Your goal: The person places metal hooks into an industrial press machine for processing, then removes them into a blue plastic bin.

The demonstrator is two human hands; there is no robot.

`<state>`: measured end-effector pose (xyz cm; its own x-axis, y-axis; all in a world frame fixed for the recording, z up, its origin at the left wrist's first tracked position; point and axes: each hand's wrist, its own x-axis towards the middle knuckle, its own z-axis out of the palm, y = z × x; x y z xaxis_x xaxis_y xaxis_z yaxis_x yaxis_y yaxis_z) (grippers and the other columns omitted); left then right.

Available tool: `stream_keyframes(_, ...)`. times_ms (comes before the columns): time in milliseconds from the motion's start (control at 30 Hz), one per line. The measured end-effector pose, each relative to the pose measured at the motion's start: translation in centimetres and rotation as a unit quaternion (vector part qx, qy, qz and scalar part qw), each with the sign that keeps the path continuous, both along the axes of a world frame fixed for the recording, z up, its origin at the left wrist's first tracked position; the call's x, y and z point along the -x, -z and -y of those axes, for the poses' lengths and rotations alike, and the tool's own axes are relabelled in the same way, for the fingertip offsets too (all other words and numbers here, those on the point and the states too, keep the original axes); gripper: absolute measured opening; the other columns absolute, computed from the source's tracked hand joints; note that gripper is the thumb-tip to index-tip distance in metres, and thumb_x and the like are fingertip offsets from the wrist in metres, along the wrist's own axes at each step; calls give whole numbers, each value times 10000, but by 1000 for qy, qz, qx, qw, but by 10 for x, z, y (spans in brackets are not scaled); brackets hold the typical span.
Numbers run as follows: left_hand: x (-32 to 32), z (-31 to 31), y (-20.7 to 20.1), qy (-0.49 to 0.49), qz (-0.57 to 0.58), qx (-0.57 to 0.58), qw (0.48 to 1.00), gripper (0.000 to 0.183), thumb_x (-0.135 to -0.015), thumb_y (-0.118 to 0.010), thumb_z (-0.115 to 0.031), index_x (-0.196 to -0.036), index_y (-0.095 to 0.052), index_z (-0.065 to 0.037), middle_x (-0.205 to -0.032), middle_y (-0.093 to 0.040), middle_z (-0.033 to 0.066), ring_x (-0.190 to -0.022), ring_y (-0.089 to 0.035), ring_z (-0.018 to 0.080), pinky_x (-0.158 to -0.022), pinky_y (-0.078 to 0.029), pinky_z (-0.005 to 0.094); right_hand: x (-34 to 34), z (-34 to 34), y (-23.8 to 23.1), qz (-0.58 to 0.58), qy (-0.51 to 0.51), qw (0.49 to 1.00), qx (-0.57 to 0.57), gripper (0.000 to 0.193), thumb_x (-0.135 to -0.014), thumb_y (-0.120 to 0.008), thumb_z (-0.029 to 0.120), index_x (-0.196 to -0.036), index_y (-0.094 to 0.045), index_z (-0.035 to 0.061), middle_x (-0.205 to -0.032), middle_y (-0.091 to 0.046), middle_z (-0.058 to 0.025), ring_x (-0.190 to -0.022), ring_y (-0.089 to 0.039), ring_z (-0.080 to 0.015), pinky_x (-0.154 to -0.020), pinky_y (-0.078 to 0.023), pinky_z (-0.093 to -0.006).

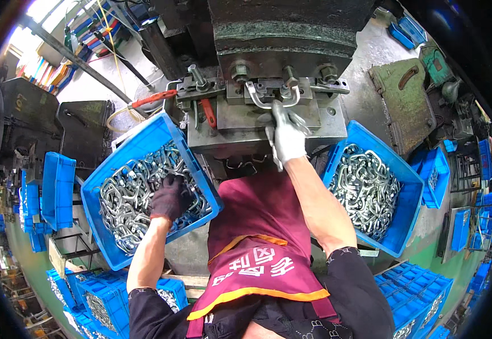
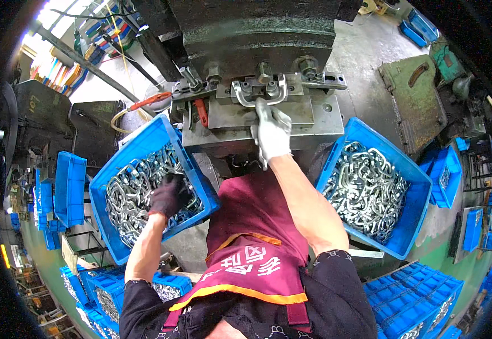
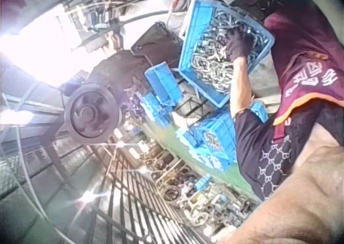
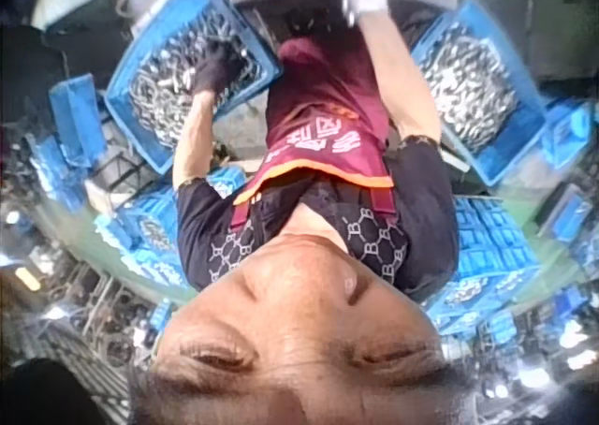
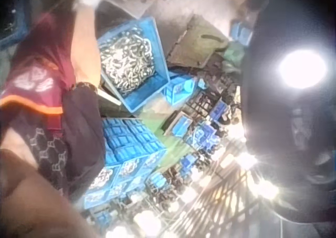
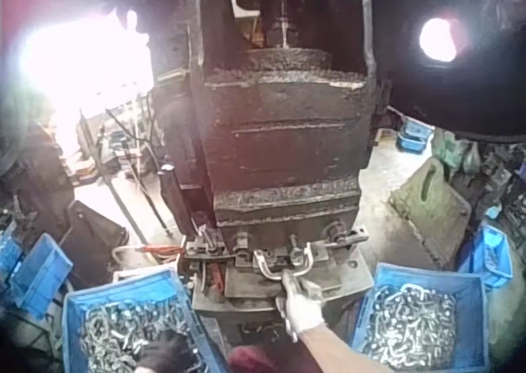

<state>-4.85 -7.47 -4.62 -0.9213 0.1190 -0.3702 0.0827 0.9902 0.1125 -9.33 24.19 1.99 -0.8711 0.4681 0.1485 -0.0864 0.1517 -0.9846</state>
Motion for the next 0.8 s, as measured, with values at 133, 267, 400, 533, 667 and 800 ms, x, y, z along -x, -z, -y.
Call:
stream_keyframes(133, 5, -12, 6, 38, -1, 52, 998, 537, -746, -670, -425, -1177, -546, -130, -1113, -588, 231, -898, -634, 408, -732, -511, 508, 20, 0, 15, 116, -22, 961, 252, 391, -921, -574, 356, -703, -601, 32, -550, -544, -43, -409, -432, -105, -391, -313, -258)
stream_keyframes(267, 7, -21, 15, 17, -8, 104, 994, 407, -761, -640, -404, -1014, -592, -89, -923, -655, 215, -824, -651, 407, -707, -511, 494, 27, -5, 16, 110, -20, 951, 287, 330, -912, -594, 363, -792, -602, 55, -565, -521, -23, -411, -412, -105, -382, -299, -243)
stream_keyframes(400, 15, -30, -25, -34, 66, 55, 996, 449, -778, -621, -449, -1007, -643, -63, -967, -665, 229, -899, -658, 385, -769, -514, 466, 39, -3, 16, 116, -7, 936, 332, 324, -906, -601, 371, -777, -619, 75, -565, -519, -13, -411, -409, -103, -381, -294, -245)
stream_keyframes(533, 15, 3, -4, -91, 117, -47, 988, 418, -793, -640, -448, -931, -706, -59, -907, -690, 183, -859, -669, 338, -764, -509, 410, 38, 0, 10, 127, -15, 935, 329, 319, -909, -598, 366, -768, -621, 80, -554, -512, 4, -408, -404, -101, -383, -296, -247)
stream_keyframes(667, -2, 27, -21, -209, 81, -235, 946, 368, -814, -658, -390, -958, -693, -54, -825, -692, 80, -734, -624, 166, -689, -470, 318, 44, 4, 19, 97, -27, 949, 299, 331, -917, -576, 311, -679, -575, 81, -511, -497, -16, -374, -414, -118, -363, -303, -269)
stream_keyframes(800, -19, 30, -36, -293, -55, -466, 833, 231, -824, -654, -237, -870, -654, -12, -718, -603, 30, -650, -537, 117, -592, -415, 278, 47, -7, 24, 62, 10, 970, 236, 273, -902, -591, 211, -682, -598, 50, -567, -584, -71, -398, -474, -143, -361, -341, -283)
